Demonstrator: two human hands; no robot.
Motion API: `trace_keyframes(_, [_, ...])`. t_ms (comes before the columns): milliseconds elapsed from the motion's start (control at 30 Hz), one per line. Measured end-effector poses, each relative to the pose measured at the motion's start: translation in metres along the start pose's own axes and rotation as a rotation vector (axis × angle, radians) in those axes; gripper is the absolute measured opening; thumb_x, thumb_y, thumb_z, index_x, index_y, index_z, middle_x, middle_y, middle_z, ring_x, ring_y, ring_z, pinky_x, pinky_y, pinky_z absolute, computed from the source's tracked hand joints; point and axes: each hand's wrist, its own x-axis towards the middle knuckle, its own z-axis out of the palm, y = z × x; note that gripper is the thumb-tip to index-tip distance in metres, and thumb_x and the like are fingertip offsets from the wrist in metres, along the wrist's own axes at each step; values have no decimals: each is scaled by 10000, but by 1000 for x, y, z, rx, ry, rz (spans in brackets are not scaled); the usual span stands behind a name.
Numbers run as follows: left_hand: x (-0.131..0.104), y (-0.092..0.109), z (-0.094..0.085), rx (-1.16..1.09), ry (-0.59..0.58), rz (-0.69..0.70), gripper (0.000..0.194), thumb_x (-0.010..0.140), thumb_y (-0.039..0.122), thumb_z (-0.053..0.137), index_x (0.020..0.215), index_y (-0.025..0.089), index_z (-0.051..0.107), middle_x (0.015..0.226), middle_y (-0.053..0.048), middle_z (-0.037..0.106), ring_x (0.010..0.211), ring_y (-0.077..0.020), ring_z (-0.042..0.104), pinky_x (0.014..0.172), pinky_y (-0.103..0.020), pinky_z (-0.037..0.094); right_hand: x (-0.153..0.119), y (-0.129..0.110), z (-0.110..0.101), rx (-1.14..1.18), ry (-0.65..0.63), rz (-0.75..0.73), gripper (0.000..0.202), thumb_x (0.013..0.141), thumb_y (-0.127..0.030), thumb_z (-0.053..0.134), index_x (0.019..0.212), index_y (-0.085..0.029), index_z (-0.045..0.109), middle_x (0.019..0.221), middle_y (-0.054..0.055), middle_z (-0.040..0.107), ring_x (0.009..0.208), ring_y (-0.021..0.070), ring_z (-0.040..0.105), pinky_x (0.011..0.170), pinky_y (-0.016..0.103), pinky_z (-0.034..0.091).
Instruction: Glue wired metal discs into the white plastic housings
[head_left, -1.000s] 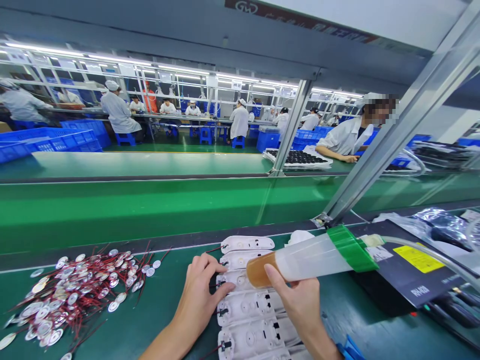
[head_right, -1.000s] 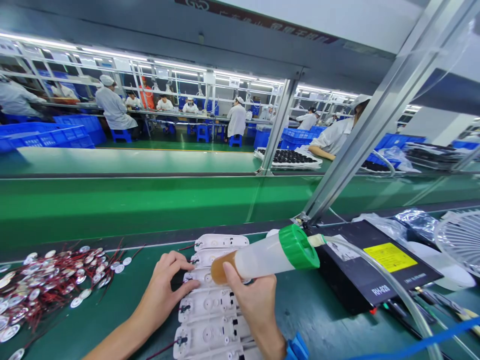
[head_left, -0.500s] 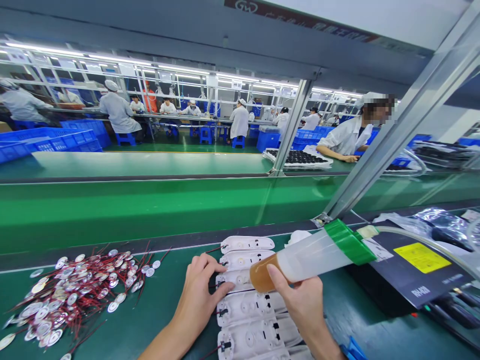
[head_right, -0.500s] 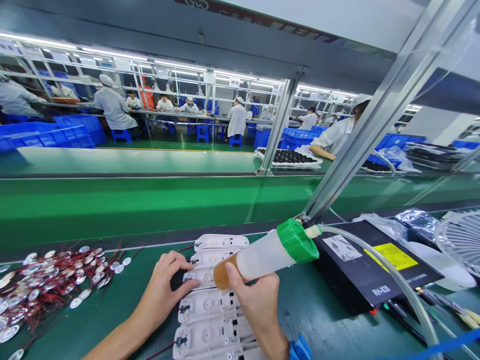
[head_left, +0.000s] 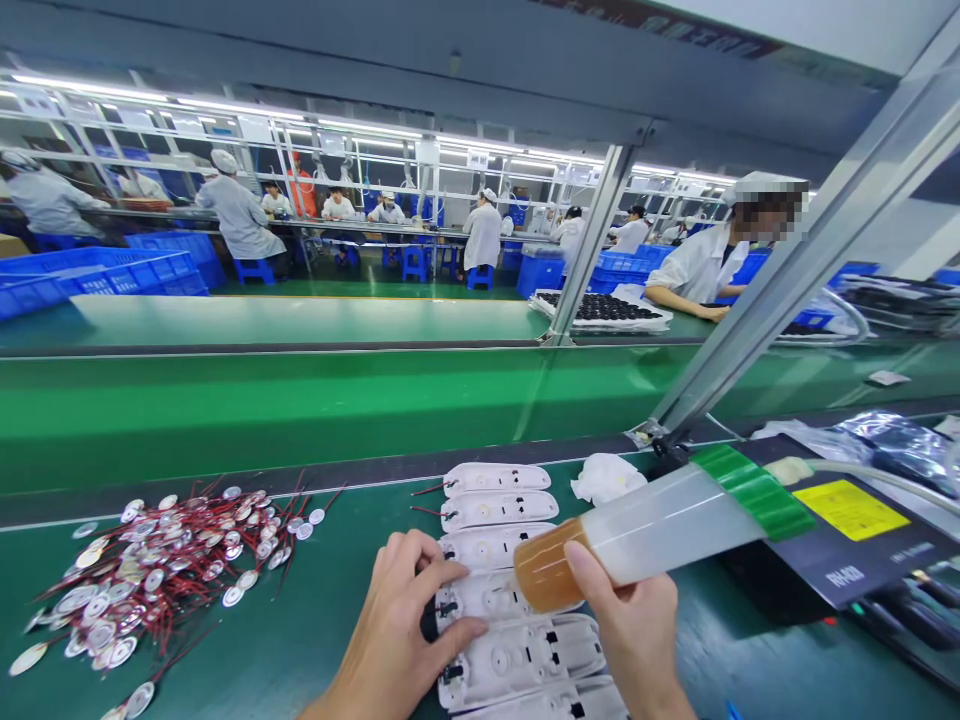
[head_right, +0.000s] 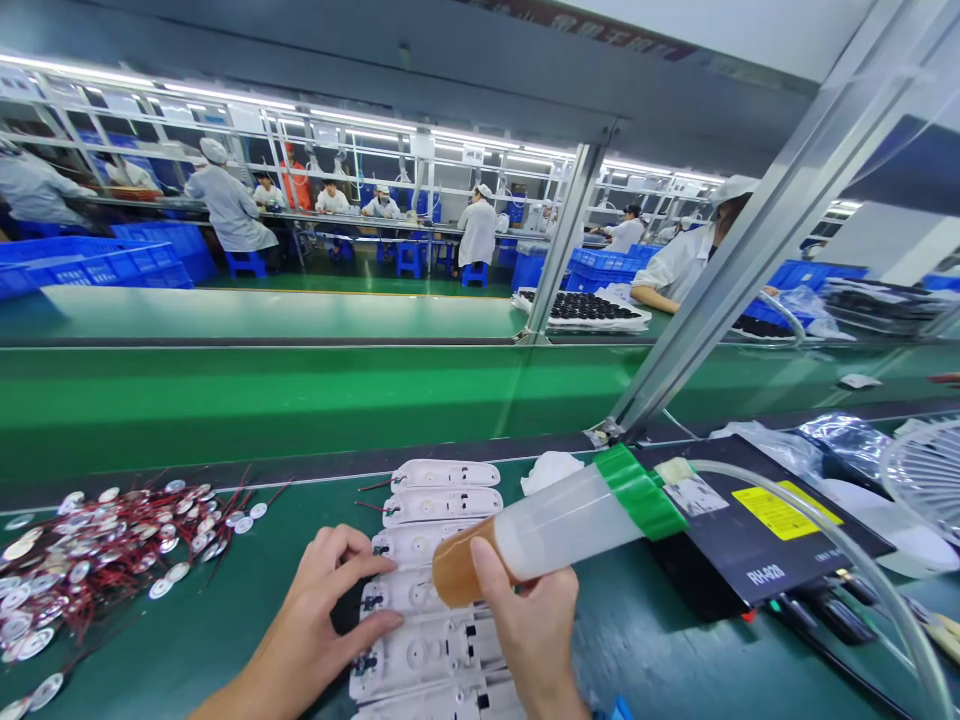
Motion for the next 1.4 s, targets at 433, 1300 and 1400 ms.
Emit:
trace_keyframes(433, [4,5,-1,8,-2,-4,253,750,276,690,983,261,593,908,-31,520,851,-209,485,751,-376,431,-2,6,2,-160,-101,-253,280,684,-443,659,634,-169,686,601,75,662,516,244,642,485,247,549])
trace_keyframes(1300, [2,4,-2,17,-9,-5,244,760,289,679,986,265,591,910,-32,525,859,-217,477,759,-385,422,1,6,-1,-235,-82,-340,296,720,-468,649,641,-185,683,610,80,664,520,250,646,509,275,560])
trace_keyframes(1400, [2,4,-1,9,-1,-2,247,761,287,679,990,263,591,907,-31,523,856,-216,478,757,-385,422,0,6,1,-226,-89,-378,286,732,-447,645,623,-185,677,596,71,661,507,239,644,487,254,553])
